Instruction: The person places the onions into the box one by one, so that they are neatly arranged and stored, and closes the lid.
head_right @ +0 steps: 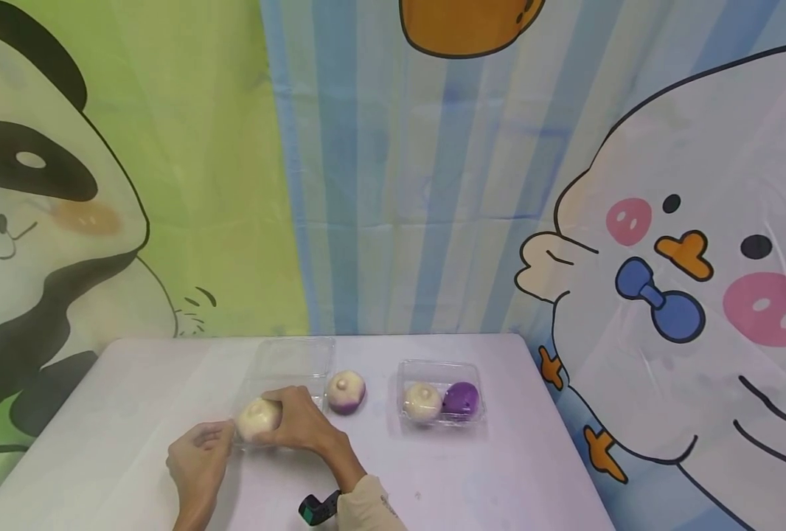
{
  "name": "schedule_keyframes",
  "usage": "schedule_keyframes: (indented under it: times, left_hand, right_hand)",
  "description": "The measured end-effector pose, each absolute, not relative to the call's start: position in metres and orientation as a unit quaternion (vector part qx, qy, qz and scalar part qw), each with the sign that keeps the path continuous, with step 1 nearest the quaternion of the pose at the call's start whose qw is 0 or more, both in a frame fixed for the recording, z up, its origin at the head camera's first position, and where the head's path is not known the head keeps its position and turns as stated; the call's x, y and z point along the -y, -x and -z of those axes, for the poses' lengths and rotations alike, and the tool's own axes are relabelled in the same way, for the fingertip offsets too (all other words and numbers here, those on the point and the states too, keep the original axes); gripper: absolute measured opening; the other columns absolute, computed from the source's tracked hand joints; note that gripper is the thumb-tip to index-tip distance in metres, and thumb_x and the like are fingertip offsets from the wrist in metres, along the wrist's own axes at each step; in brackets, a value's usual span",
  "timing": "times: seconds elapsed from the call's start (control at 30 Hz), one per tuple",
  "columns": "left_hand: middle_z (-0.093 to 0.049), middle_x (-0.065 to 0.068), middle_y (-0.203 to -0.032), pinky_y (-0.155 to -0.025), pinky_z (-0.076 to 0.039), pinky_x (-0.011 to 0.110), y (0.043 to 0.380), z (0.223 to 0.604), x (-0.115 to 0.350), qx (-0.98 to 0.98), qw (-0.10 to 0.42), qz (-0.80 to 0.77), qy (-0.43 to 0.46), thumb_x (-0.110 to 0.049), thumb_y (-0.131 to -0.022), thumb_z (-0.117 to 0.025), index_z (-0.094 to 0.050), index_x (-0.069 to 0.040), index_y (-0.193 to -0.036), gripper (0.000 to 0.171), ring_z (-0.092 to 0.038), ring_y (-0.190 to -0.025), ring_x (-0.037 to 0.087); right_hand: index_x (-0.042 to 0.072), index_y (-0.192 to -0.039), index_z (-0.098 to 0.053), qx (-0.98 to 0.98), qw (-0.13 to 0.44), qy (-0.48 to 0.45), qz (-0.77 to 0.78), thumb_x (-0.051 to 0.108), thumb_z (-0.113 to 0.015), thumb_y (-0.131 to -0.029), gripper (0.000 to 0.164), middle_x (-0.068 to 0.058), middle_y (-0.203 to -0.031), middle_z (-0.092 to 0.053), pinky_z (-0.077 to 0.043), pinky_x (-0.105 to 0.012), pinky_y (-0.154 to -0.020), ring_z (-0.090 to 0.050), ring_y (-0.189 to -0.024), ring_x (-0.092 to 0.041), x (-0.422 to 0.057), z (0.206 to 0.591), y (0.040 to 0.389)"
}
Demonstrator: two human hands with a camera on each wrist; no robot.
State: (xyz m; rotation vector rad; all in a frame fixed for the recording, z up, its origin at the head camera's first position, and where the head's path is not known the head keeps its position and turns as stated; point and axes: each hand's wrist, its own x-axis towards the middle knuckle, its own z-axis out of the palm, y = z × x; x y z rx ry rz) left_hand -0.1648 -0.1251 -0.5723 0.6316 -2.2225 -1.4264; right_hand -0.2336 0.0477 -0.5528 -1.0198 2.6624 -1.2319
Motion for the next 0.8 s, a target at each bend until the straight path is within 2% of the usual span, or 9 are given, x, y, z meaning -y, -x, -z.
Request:
schedule_keyframes:
  times: [0.53,0.8]
  left_hand:
    - [-0.078,0.025,-0.088,-0.049,-0.05,0.012,0.164,0.573,0.1265,0.799,0.212,0.517,-0.222,-0.007,-0.099,-0.074,-0.075,0.008,-0.101,0.016,-0.063,-0.059,0.007]
    - [-0.078,0.024,-0.087,-0.049,-0.05,0.014,0.163,0.5715,0.126,0.797,0.208,0.519,-0.227,-0.006,-0.099,-0.074,-0.075,0.009,-0.1,0.015,-0.063,-0.059,0.008]
  right_hand:
    - [0.004,-0.134,-0.076,-0.866,0.03,0.324,0.379,0.027,-0.094,-0.083,0.059,-0.004,-0.123,-0.083,-0.055,-0.007,-0.09,-0.071,-0.104,0.003,-0.0446,0.5543,0.2365]
    - [0.003,-0.136,-0.075,-0.871,0.028,0.322,0.37,0.026,-0.096,-0.082,0.062,-0.006,-0.127,-0.082,-0.055,-0.009,-0.096,-0.073,-0.112,-0.003,-0.0451,0.5522,0.2356]
